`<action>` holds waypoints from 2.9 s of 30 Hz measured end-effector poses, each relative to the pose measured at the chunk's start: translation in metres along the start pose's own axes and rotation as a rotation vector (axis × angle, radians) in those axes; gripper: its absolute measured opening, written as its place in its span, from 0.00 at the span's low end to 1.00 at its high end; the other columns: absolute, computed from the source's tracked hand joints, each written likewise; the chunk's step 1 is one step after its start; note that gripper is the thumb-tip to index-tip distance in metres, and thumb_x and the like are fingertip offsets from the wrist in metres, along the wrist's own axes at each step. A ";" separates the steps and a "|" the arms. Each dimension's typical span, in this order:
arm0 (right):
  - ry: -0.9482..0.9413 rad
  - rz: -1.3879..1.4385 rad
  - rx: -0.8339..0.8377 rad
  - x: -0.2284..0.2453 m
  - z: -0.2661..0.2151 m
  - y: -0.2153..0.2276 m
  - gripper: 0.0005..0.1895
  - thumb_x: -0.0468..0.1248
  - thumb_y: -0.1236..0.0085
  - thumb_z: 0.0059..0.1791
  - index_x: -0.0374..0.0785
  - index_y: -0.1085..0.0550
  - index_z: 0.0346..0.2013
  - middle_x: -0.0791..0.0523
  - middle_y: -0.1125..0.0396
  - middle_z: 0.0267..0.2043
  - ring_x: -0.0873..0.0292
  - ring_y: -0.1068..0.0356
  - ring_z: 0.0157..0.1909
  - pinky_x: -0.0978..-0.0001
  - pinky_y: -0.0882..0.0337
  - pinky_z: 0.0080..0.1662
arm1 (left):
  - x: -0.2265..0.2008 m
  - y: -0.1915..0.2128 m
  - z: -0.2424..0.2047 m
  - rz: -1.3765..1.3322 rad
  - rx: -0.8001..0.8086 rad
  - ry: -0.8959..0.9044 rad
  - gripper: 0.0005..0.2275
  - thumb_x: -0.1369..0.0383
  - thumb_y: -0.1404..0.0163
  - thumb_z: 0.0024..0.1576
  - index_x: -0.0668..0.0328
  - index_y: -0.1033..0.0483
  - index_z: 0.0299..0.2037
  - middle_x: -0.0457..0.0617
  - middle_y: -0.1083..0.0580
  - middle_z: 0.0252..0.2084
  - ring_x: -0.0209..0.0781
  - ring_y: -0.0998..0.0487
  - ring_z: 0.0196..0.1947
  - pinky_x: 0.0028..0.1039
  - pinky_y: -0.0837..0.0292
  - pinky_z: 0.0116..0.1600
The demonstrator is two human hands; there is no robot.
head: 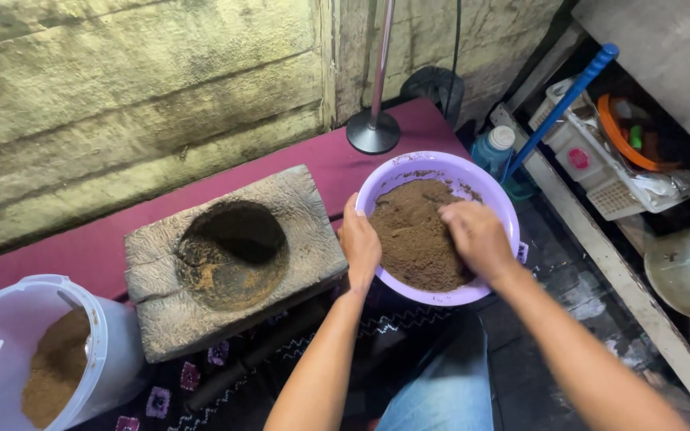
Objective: Transferring brown powder from plastic containers into a stone mortar using a spoon.
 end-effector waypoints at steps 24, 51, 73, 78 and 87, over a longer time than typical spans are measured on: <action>0.013 0.008 0.045 0.101 -0.029 -0.017 0.11 0.43 0.42 0.53 0.44 0.20 0.47 0.56 0.23 0.45 0.51 0.25 0.53 0.58 0.27 0.52 | 0.005 -0.001 0.002 -0.030 0.008 0.009 0.19 0.71 0.66 0.64 0.52 0.33 0.65 0.60 0.25 0.59 0.65 0.25 0.57 0.53 0.31 0.61; 0.308 0.145 0.119 0.081 0.046 -0.002 0.03 0.32 0.40 0.49 0.41 0.20 0.33 0.53 0.23 0.37 0.47 0.24 0.47 0.54 0.26 0.49 | -0.013 0.007 -0.001 0.016 0.034 0.034 0.20 0.70 0.67 0.63 0.48 0.35 0.66 0.61 0.25 0.59 0.64 0.25 0.58 0.53 0.32 0.63; -0.138 -0.022 0.064 0.071 -0.020 0.034 0.12 0.39 0.49 0.54 0.37 0.20 0.41 0.55 0.22 0.43 0.54 0.24 0.47 0.60 0.29 0.51 | 0.010 -0.007 0.002 0.031 0.016 0.110 0.21 0.66 0.70 0.63 0.48 0.36 0.66 0.51 0.26 0.60 0.57 0.28 0.58 0.43 0.39 0.62; -0.136 0.032 -0.036 0.075 -0.005 0.044 0.10 0.31 0.49 0.53 0.32 0.21 0.44 0.48 0.23 0.44 0.52 0.23 0.48 0.60 0.23 0.53 | 0.009 -0.006 0.003 0.027 0.017 0.117 0.20 0.66 0.69 0.64 0.47 0.36 0.66 0.50 0.25 0.60 0.57 0.27 0.58 0.45 0.38 0.61; -0.210 0.018 -0.053 0.091 -0.024 0.024 0.12 0.35 0.50 0.54 0.34 0.20 0.45 0.50 0.22 0.44 0.53 0.23 0.48 0.58 0.25 0.54 | 0.008 -0.006 0.002 0.018 0.034 0.128 0.21 0.65 0.72 0.64 0.47 0.37 0.67 0.50 0.27 0.62 0.57 0.29 0.60 0.45 0.41 0.64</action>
Point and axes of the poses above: each hand's wrist, its own z-axis towards the middle knuckle, its own y-axis out of the back of the hand, x = y × z, the point moved 6 cm from there along z, towards the middle knuckle
